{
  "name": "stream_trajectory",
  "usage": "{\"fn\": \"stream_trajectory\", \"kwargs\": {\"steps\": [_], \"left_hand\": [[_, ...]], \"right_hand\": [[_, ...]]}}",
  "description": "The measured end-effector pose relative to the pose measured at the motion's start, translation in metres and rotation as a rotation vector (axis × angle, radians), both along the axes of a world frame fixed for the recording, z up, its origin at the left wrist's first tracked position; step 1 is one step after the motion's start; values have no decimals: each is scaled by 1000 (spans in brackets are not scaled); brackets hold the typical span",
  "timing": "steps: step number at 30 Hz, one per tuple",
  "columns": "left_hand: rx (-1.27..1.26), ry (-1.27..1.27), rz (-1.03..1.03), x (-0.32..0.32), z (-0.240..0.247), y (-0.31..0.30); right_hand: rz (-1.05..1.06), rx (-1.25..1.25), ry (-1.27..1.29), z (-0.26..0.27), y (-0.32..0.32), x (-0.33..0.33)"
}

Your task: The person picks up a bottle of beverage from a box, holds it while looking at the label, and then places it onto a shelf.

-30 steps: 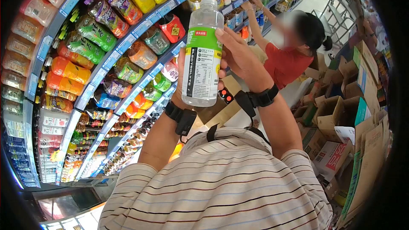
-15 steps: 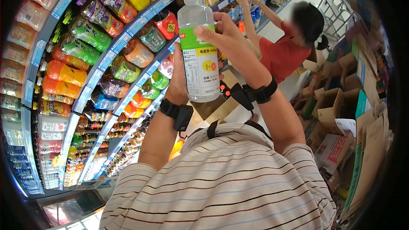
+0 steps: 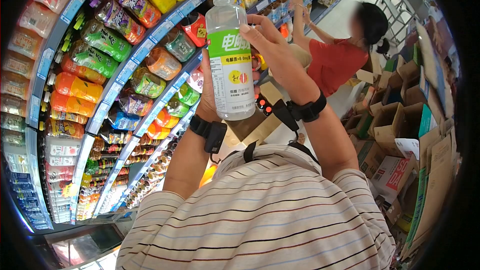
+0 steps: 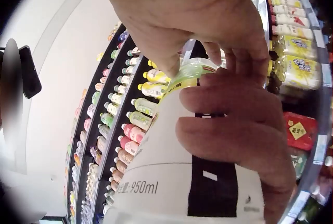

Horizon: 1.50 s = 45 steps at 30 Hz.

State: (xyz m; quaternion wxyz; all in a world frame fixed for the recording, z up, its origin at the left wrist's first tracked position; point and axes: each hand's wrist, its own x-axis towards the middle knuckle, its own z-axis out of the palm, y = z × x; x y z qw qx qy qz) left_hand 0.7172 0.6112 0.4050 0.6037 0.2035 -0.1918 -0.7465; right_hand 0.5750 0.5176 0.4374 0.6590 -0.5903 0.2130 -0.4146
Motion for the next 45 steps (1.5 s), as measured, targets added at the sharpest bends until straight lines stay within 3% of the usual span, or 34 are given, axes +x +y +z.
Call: {"fn": "stream_trajectory", "kwargs": {"steps": [14,16,18,21,24,28,32,37,40,41,44,45], "left_hand": [[11,-54,-4,3,-14,-3],[-55,-62,-26,1,-10,-6],[-1,-174,127,-8,-5,-8],[-50,-268,178,-6,-19,-14],[-13,-513,294,-7,-31,-18],[-119,-747,422,-33,-20,-20],[-4,-948,350,-37,-16,-29],[-204,-1326,335,-38,18,-46],[-165,-1196,212,-19,37,-62],[-218,-1234,317,-23,45,-70],[-244,-1252,377,-31,69,-88],[-245,-1281,499,-30,65,-100]], "right_hand": [[108,117,-95,-13,5,-19],[77,162,-4,-14,9,-24],[55,166,-51,-16,19,-24],[100,13,-86,-49,17,-18],[80,26,85,-45,17,-26],[118,5,62,-35,12,-42],[84,-23,-1,-49,-4,-49],[236,196,-184,-36,-30,-72],[274,141,-203,-35,-49,-84],[316,136,-183,-37,-55,-88],[438,127,-137,-39,-71,-101],[481,134,-132,-33,-73,-107]]}}
